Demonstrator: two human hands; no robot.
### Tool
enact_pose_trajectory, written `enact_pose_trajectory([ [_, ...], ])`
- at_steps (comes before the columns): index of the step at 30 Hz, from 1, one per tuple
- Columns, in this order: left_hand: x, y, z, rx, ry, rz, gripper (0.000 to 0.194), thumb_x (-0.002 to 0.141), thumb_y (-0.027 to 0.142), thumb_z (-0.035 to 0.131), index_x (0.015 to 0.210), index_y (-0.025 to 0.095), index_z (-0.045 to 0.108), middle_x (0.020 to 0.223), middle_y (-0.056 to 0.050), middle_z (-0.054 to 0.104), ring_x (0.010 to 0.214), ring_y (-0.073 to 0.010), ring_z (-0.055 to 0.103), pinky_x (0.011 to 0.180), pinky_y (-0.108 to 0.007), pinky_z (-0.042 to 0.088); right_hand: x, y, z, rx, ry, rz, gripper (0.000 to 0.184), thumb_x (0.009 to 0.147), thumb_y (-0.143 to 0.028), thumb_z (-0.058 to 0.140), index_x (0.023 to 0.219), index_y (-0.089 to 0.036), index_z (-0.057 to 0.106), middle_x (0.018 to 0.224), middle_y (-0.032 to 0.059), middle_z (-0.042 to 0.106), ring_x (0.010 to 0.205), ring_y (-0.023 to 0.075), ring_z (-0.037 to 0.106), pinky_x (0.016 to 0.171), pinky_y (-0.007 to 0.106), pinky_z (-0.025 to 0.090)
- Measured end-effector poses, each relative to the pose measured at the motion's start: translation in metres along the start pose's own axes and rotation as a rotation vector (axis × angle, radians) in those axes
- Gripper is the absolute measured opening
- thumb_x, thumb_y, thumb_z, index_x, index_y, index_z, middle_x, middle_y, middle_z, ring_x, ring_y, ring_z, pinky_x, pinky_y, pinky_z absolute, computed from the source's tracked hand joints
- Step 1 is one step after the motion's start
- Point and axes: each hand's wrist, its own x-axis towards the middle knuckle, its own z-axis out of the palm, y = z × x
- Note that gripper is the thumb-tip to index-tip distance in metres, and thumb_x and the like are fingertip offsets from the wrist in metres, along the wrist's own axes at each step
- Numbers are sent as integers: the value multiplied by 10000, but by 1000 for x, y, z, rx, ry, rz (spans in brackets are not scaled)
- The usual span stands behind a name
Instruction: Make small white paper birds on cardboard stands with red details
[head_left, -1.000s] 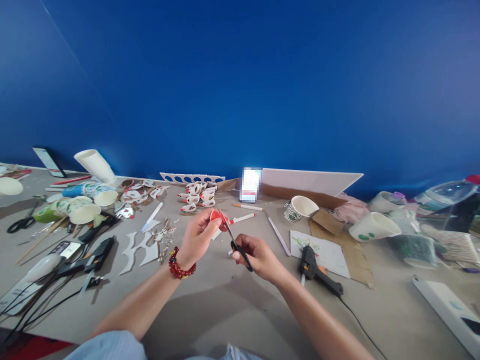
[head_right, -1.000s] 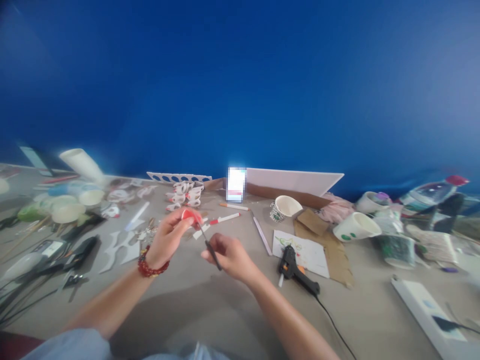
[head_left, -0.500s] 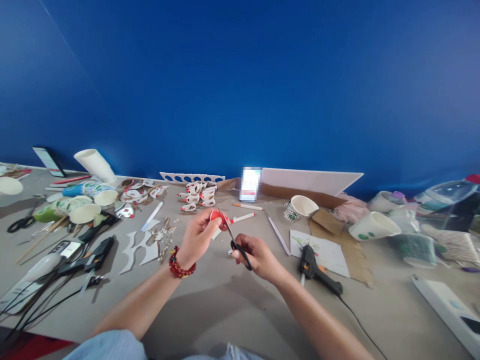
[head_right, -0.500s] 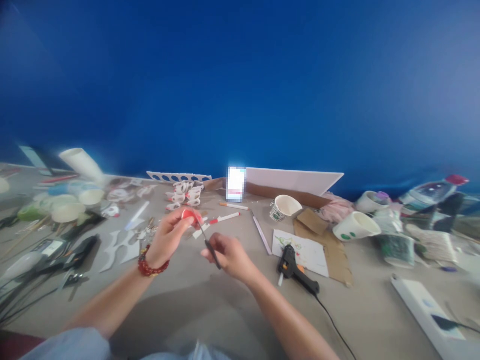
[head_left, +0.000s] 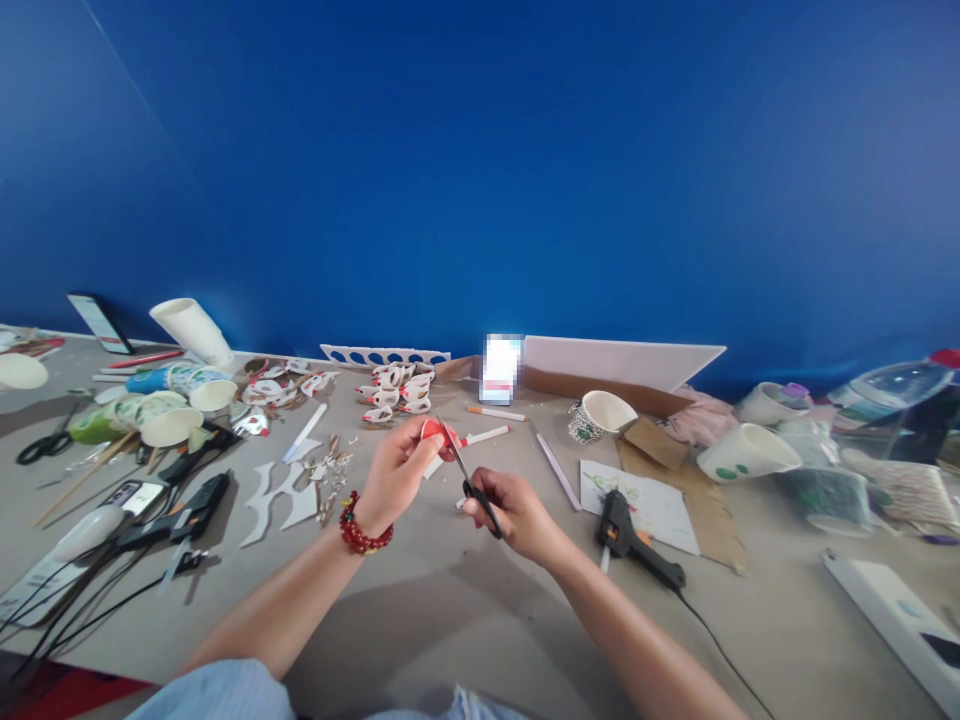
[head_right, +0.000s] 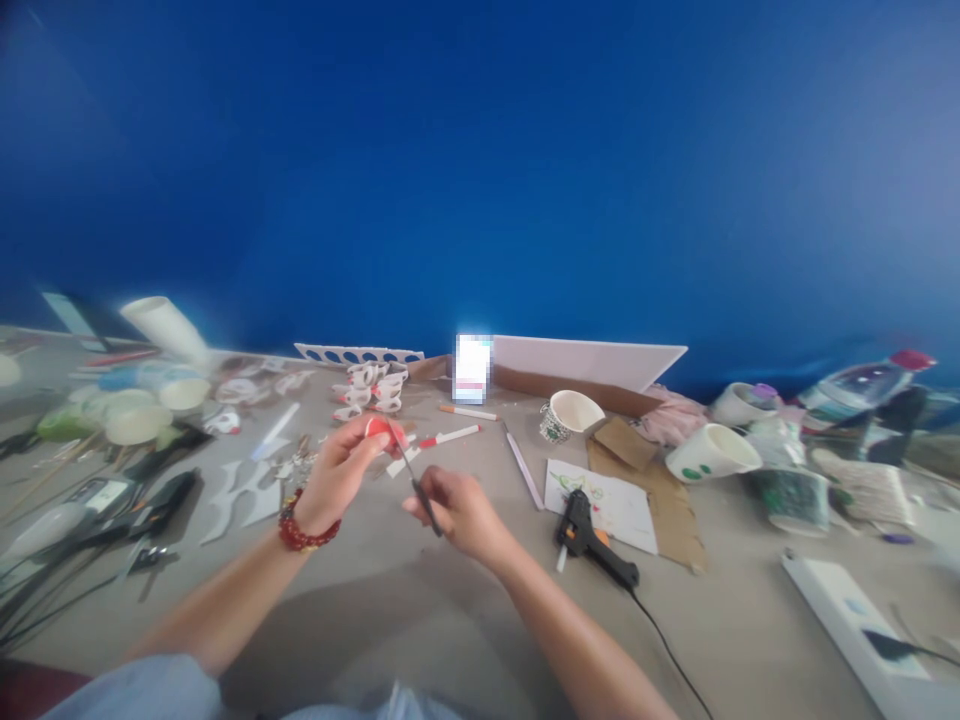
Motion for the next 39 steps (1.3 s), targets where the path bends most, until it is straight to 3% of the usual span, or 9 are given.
enact_pose_trajectory([
  [13, 0, -1, 3, -169, -25, -56, 75, 885, 236, 573, 849, 172, 591, 865, -25, 636, 745, -141, 578, 732, -273, 452, 1, -5, -3, -193, 50, 33, 442, 793, -545, 637, 640, -215, 386, 568, -60, 414, 545, 110, 341, 515, 237, 243],
  [21, 0, -3, 6, -212, -26, -107, 96, 873, 182, 534, 781, 178, 562, 773, -12, 635, 773, -146, 562, 790, -281, 430, 1, -4, 1, -310, 66, 47, 363, 802, -480, 628, 667, -214, 420, 608, -45, 474, 565, 121, 405, 534, 234, 253],
  [39, 5, -24, 9, -258, 31, -178, 106, 809, 176, 556, 708, 177, 526, 693, -3, 614, 675, -132, 537, 678, -263, 432, 6, 4, 5, -446, 59, 89, 308, 842, -419, 603, 682, -217, 434, 616, -43, 500, 556, 122, 428, 525, 224, 241],
])
